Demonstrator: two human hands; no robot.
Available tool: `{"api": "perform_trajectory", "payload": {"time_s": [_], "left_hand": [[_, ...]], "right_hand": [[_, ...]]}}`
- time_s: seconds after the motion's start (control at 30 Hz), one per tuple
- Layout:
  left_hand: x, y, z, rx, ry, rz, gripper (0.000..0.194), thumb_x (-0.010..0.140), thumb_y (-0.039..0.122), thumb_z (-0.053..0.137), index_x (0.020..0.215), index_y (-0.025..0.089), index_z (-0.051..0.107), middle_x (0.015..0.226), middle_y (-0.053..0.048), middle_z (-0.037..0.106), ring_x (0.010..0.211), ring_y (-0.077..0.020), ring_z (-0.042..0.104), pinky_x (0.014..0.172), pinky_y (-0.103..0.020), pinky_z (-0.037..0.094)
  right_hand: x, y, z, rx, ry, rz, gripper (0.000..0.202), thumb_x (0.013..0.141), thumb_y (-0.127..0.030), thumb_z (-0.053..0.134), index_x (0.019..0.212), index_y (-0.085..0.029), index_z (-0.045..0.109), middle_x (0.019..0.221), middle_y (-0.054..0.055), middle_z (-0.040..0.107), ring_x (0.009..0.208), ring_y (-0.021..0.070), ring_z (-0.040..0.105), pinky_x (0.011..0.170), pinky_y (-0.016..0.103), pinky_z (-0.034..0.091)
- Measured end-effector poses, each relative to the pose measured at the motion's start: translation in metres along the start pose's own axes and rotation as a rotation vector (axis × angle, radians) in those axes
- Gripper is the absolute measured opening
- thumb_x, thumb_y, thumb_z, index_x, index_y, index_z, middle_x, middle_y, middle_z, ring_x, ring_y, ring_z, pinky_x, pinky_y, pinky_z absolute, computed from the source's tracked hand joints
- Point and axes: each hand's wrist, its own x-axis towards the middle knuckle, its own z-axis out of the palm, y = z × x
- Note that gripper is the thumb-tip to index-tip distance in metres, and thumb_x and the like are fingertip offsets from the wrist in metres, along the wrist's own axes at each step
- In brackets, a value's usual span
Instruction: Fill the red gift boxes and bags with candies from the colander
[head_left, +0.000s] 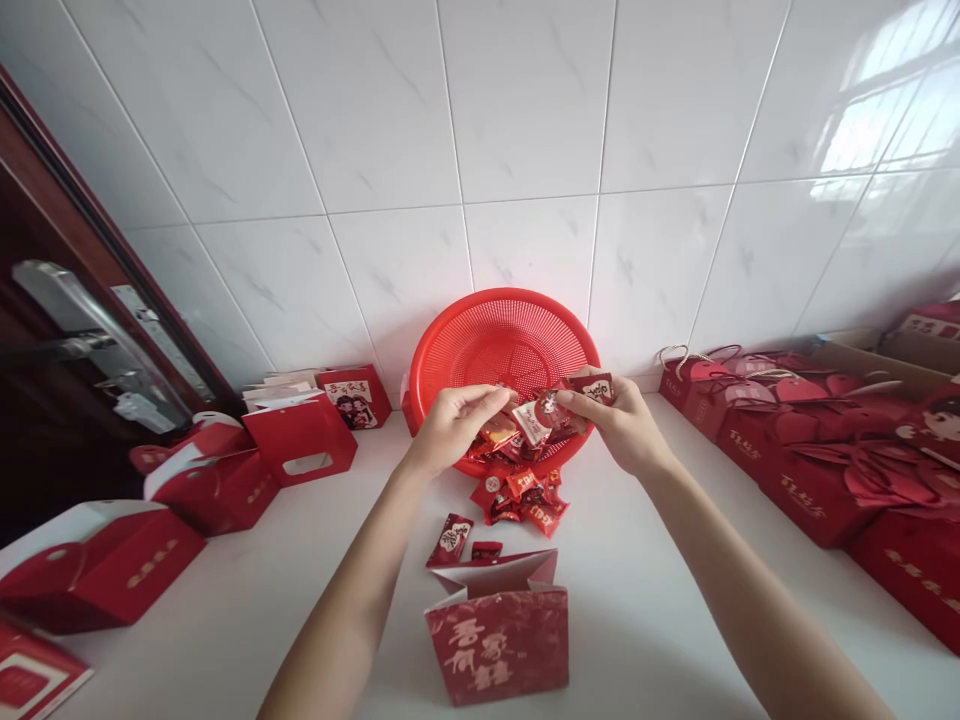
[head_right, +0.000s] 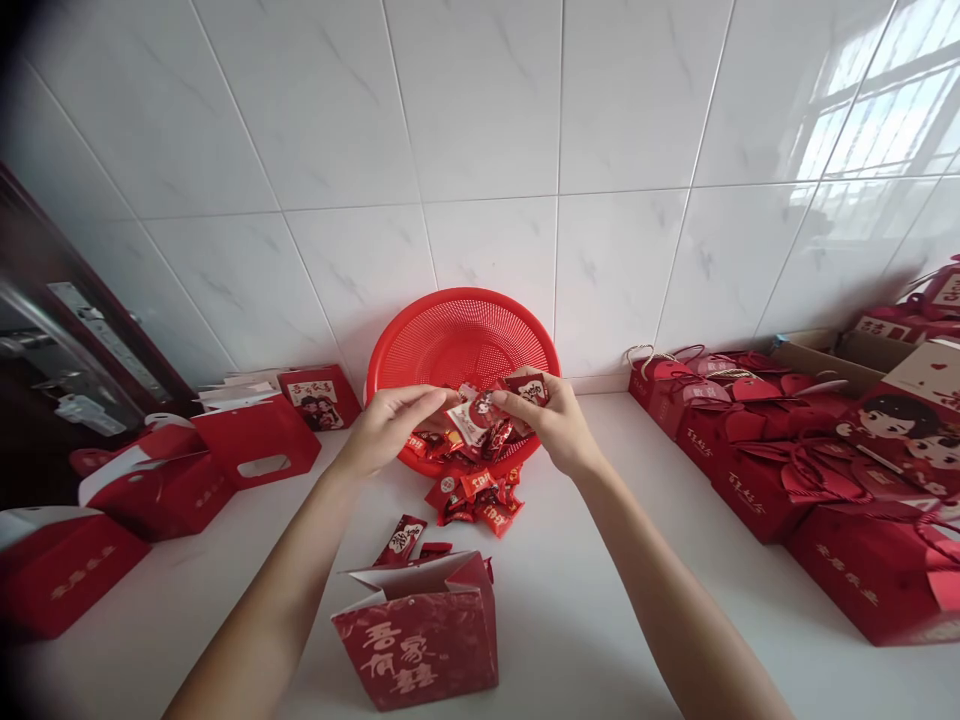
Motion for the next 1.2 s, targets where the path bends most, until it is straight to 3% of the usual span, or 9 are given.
{"api": "perform_trajectory", "payload": {"time_s": [0.1, 0.23, 0.33, 0.47, 0.6, 0.8, 1.03, 1.1, 1.2], "left_hand": [[0.009, -0.031, -0.006, 0.285, 0.099, 0.050, 0.035, 0.087, 0.048, 0.067, 0.094, 0.017, 0.080, 0.098, -0.012, 0.081, 0.093, -0.0288, 0.076, 0.083, -0.038, 0.060], [0.013, -0.063, 0.001, 0.564, -0.134, 0.054, 0.021, 0.086, 0.029, 0.065, 0.095, 0.019, 0.080, 0.103, -0.010, 0.080, 0.099, -0.0283, 0.073, 0.096, -0.043, 0.056], [0.012, -0.074, 0.017, 0.752, -0.272, 0.061, 0.032, 0.080, 0.017, 0.066, 0.109, 0.020, 0.077, 0.121, -0.011, 0.074, 0.121, -0.0317, 0.064, 0.111, -0.049, 0.046], [0.011, -0.083, 0.033, 0.953, -0.342, -0.059, 0.055, 0.078, 0.015, 0.067, 0.132, 0.022, 0.064, 0.146, -0.013, 0.058, 0.144, -0.0364, 0.041, 0.121, -0.062, 0.027], [0.011, -0.089, 0.039, 1.016, -0.338, -0.133, 0.049, 0.082, 0.023, 0.067, 0.130, 0.025, 0.059, 0.148, -0.011, 0.053, 0.150, -0.0372, 0.030, 0.121, -0.069, 0.018], [0.010, -0.091, 0.042, 1.010, -0.311, -0.131, 0.023, 0.083, 0.025, 0.064, 0.106, 0.023, 0.063, 0.134, -0.013, 0.061, 0.145, -0.0381, 0.036, 0.119, -0.072, 0.018], [0.011, -0.094, 0.044, 0.995, -0.276, -0.100, 0.008, 0.079, 0.022, 0.064, 0.087, 0.022, 0.061, 0.110, -0.010, 0.070, 0.125, -0.0342, 0.056, 0.118, -0.069, 0.021], [0.012, -0.094, 0.044, 0.998, -0.264, -0.088, 0.010, 0.078, 0.022, 0.066, 0.086, 0.021, 0.061, 0.108, -0.009, 0.070, 0.123, -0.0341, 0.057, 0.118, -0.069, 0.021], [0.013, -0.094, 0.044, 0.997, -0.255, -0.068, 0.009, 0.078, 0.023, 0.067, 0.085, 0.021, 0.062, 0.108, -0.010, 0.071, 0.122, -0.0352, 0.059, 0.117, -0.070, 0.023]], "right_hand": [[0.006, 0.003, -0.014, -0.077, -0.044, 0.136, 0.027, 0.067, -0.035, 0.086, 0.071, -0.016, 0.067, 0.056, -0.003, 0.059, 0.047, 0.0081, 0.043, 0.045, 0.023, 0.032], [0.009, 0.007, -0.027, -0.310, -0.203, 0.227, 0.025, 0.069, -0.034, 0.080, 0.062, -0.015, 0.065, 0.050, -0.003, 0.056, 0.044, 0.0067, 0.038, 0.042, 0.022, 0.026], [0.009, 0.013, -0.028, -0.427, -0.217, 0.271, 0.023, 0.070, -0.033, 0.077, 0.061, -0.016, 0.063, 0.045, -0.006, 0.050, 0.041, 0.0064, 0.036, 0.041, 0.021, 0.023], [0.012, 0.020, -0.027, -0.443, -0.254, 0.311, 0.023, 0.068, -0.031, 0.076, 0.061, -0.018, 0.059, 0.043, -0.007, 0.048, 0.041, 0.0072, 0.038, 0.041, 0.022, 0.024], [0.014, 0.023, -0.028, -0.389, -0.323, 0.315, 0.027, 0.070, -0.031, 0.075, 0.056, -0.019, 0.054, 0.043, -0.006, 0.047, 0.042, 0.0071, 0.038, 0.044, 0.024, 0.025], [0.013, 0.021, -0.027, -0.263, -0.362, 0.288, 0.030, 0.072, -0.032, 0.076, 0.056, -0.018, 0.054, 0.048, -0.005, 0.050, 0.044, 0.0073, 0.038, 0.047, 0.026, 0.027], [0.014, 0.016, -0.026, -0.235, -0.321, 0.216, 0.037, 0.075, -0.037, 0.077, 0.056, -0.019, 0.051, 0.046, -0.005, 0.047, 0.046, 0.0079, 0.038, 0.049, 0.026, 0.028], [0.006, 0.002, -0.028, -0.225, -0.274, 0.172, 0.034, 0.077, -0.040, 0.078, 0.062, -0.018, 0.056, 0.052, -0.004, 0.051, 0.048, 0.0081, 0.040, 0.050, 0.026, 0.031], [-0.026, -0.038, -0.044, -0.338, -0.165, 0.146, 0.030, 0.077, -0.044, 0.079, 0.079, -0.017, 0.067, 0.061, -0.001, 0.059, 0.051, 0.0094, 0.045, 0.050, 0.026, 0.035]]}}
